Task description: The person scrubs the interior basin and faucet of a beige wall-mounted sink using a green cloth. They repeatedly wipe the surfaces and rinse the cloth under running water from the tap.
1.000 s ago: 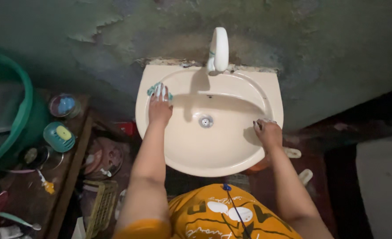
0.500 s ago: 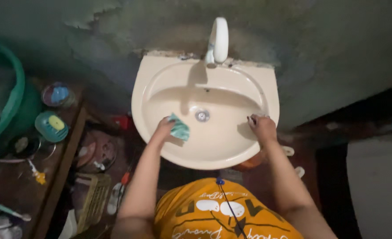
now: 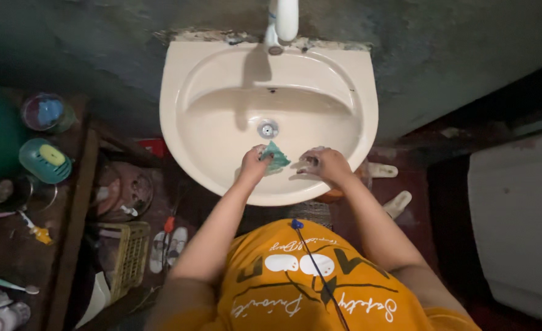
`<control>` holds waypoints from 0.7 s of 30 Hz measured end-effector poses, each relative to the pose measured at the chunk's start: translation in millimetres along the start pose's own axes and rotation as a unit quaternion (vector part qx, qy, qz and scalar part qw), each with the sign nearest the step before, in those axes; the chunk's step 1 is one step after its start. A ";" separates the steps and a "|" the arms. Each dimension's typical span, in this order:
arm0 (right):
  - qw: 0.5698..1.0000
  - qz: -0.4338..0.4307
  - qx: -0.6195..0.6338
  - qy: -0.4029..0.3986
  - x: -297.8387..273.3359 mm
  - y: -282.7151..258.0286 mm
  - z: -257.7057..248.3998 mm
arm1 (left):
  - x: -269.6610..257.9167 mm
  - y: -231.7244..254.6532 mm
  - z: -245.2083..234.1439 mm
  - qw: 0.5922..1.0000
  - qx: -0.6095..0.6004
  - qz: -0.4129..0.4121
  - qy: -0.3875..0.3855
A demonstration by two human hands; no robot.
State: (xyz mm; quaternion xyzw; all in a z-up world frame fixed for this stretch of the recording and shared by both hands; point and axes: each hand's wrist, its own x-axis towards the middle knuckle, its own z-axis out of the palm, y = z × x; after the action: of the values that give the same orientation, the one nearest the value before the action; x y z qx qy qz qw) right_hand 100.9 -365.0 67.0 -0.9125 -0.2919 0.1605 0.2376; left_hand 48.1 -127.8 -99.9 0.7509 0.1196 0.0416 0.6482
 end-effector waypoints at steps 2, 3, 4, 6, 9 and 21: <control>0.999 -0.032 0.017 -0.021 3.7 -0.1 -2.4 | 1.2 2.4 0.0 1.000 -0.014 -0.019 -0.017; 0.998 -0.055 0.023 -0.026 6.2 2.3 -0.9 | 1.7 6.4 0.7 0.997 -0.060 -0.047 -0.030; 0.996 -0.078 0.029 -0.031 8.0 7.1 1.6 | 1.9 11.7 0.8 0.990 -0.107 -0.075 -0.044; 0.991 -0.114 0.065 -0.033 14.3 20.4 12.4 | 3.6 24.9 1.3 0.975 -0.180 -0.119 -0.058; 0.971 -0.080 0.217 -0.058 22.2 39.1 43.6 | 1.4 45.0 0.4 0.952 -0.256 -0.155 -0.059; 0.906 0.066 0.415 0.054 40.5 71.2 74.3 | -7.7 37.9 -10.5 0.964 -0.238 -0.115 -0.035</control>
State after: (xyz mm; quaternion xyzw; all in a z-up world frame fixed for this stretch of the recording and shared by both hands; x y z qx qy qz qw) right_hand 132.9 -366.1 -38.8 -0.7556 -0.1249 0.2335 0.5992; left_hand 43.2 -124.5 -60.3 0.5572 0.1691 -0.0327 0.8123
